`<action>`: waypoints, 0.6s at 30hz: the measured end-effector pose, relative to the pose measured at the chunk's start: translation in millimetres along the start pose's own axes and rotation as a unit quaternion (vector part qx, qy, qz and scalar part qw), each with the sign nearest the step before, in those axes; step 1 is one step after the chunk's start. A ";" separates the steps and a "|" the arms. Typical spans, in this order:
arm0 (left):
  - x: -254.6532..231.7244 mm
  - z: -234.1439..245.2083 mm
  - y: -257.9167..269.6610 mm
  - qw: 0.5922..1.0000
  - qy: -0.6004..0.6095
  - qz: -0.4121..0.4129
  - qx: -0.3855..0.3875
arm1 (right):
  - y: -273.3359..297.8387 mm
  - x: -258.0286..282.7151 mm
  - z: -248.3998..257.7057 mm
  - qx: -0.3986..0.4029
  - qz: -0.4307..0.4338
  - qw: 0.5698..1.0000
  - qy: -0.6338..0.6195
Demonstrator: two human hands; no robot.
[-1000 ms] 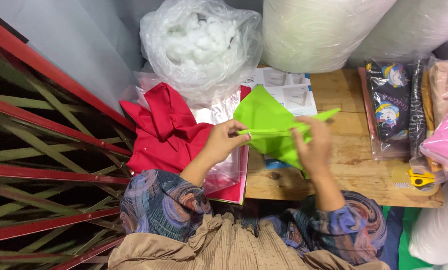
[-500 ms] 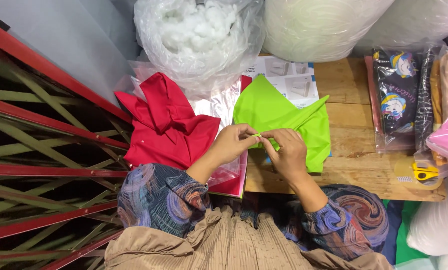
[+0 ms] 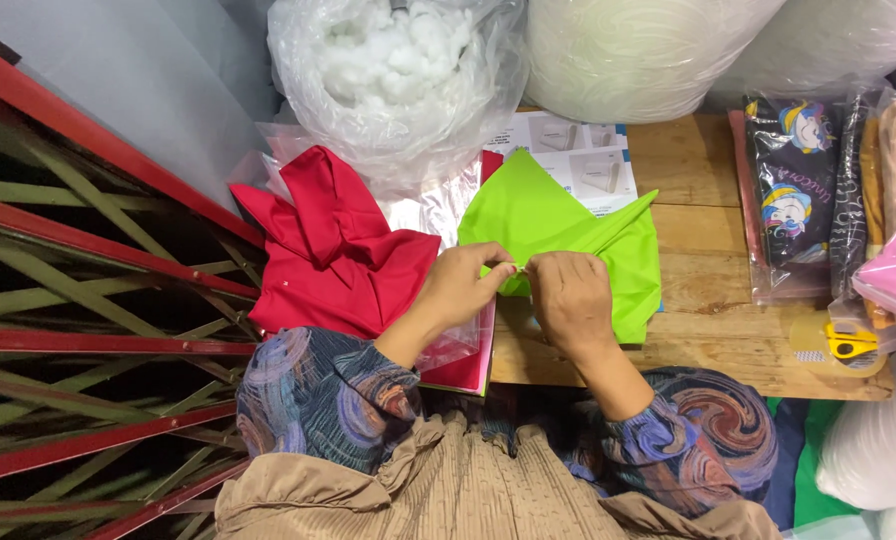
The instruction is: Stuffing a green fabric pouch with white fiberfill by hand
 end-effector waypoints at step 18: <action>3.3 2.7 3.7 0.997 0.074 0.028 -0.011 | 23.0 -41.4 -22.3 0.051 -0.338 0.831 -0.440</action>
Point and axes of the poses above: each hand's wrist, its own y-axis away from the middle knuckle, its own z-axis out of the back of the hand, x = y × z, the point moved 7 cm from there along -y, towards the middle knuckle, and after that the axes turned 13 degrees about -y, right-handed, at the moved point
